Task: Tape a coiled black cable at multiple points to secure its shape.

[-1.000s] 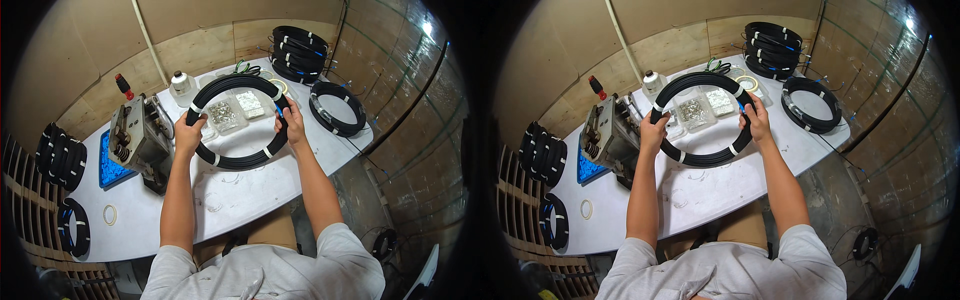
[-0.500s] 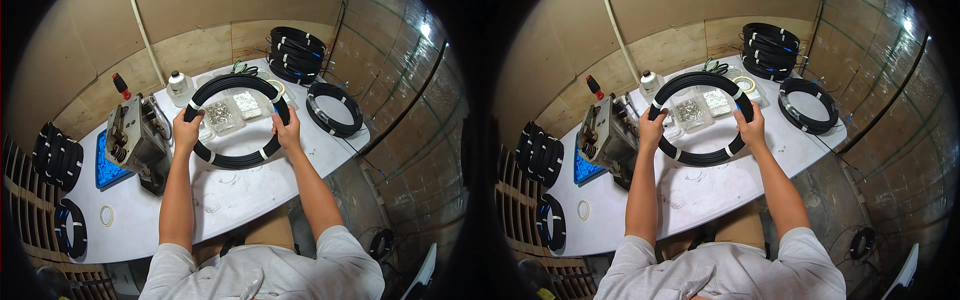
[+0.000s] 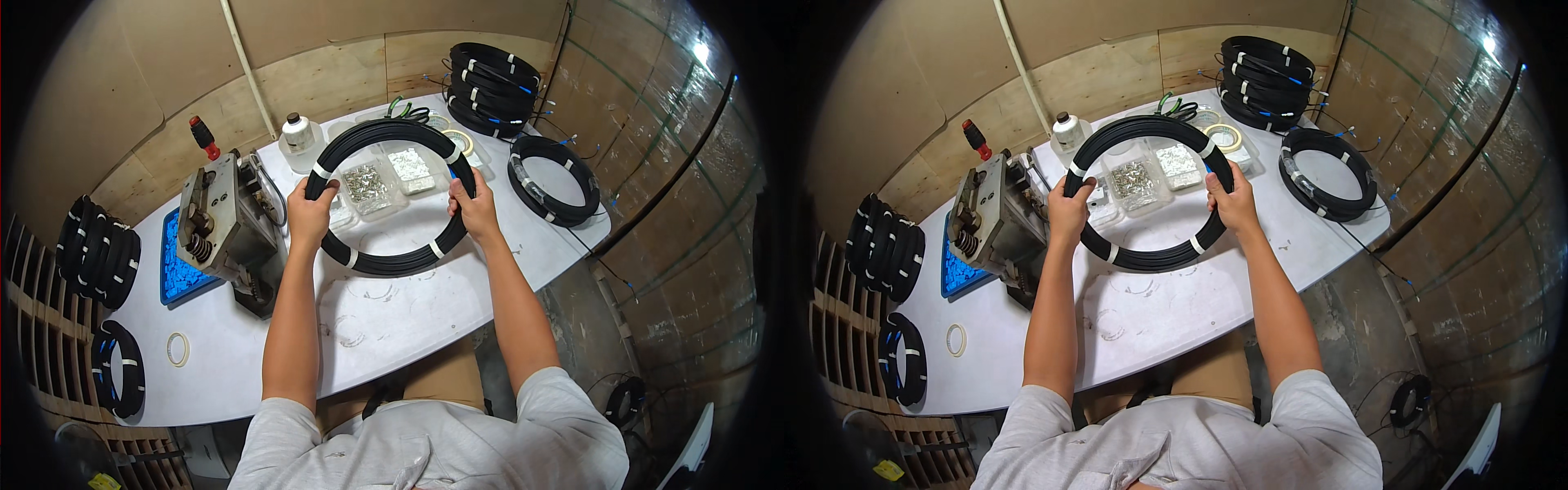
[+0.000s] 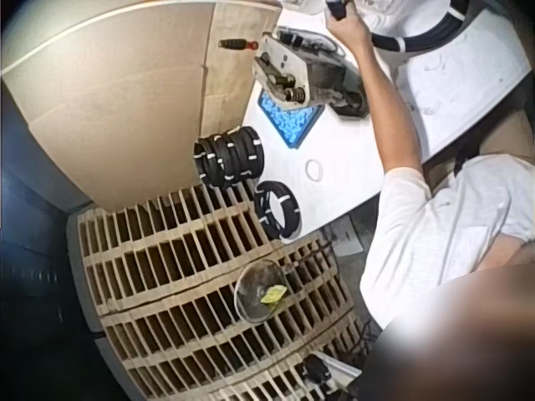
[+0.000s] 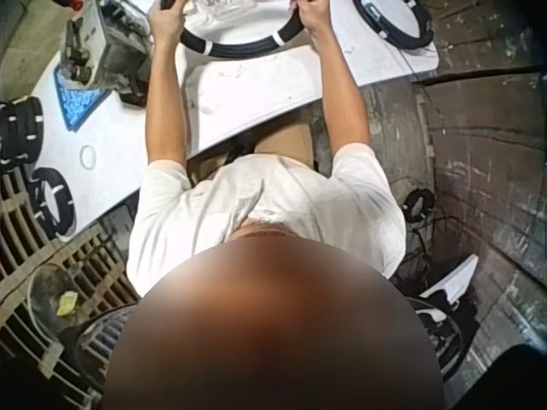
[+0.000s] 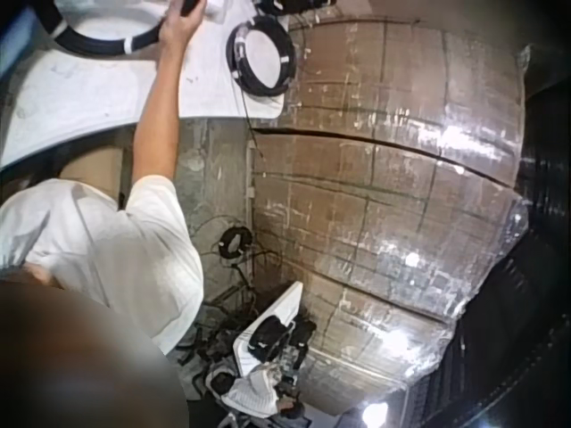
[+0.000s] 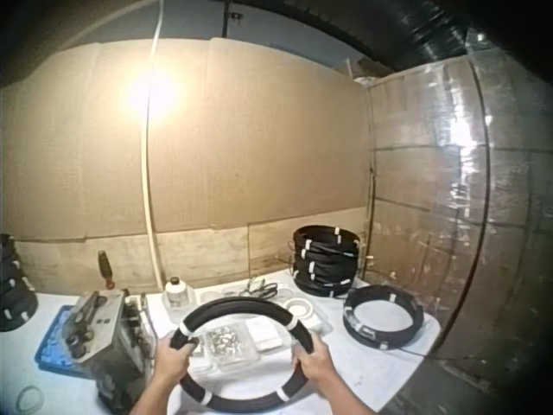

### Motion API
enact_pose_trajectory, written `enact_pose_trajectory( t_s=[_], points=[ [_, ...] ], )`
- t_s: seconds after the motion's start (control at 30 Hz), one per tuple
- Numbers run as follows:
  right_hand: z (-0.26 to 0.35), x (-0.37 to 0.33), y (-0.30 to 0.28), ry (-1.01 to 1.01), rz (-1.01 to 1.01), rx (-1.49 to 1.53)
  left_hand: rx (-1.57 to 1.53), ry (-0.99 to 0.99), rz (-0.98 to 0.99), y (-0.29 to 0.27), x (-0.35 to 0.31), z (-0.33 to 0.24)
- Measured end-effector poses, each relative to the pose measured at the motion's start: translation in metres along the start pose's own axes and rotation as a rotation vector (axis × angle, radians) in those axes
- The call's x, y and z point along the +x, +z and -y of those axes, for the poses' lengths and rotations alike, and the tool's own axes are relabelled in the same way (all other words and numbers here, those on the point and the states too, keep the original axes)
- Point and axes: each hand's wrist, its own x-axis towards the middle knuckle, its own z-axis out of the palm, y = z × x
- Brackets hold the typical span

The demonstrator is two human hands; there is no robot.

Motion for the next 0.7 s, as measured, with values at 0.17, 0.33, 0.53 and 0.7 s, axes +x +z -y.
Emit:
enact_pose_trajectory(
  t_s=[0.17, 0.33, 0.53, 0.7],
  points=[
    [-0.001, 0.003, 0.001, 0.023, 0.012, 0.015, 0.000, -0.023, -0.003, -0.001, 0.002, 0.004],
    [0.001, 0.001, 0.007, -0.017, -0.030, -0.144, -0.002, 0.030, -0.012, -0.001, 0.002, 0.005],
    [0.005, -0.003, 0.002, 0.006, 0.024, 0.029, -0.062, -0.045, 0.048, -0.004, -0.004, -0.008],
    [-0.005, -0.005, 0.000, -0.029, 0.026, -0.062, -0.018, 0.085, 0.036, -0.006, -0.002, -0.017]
  ],
)
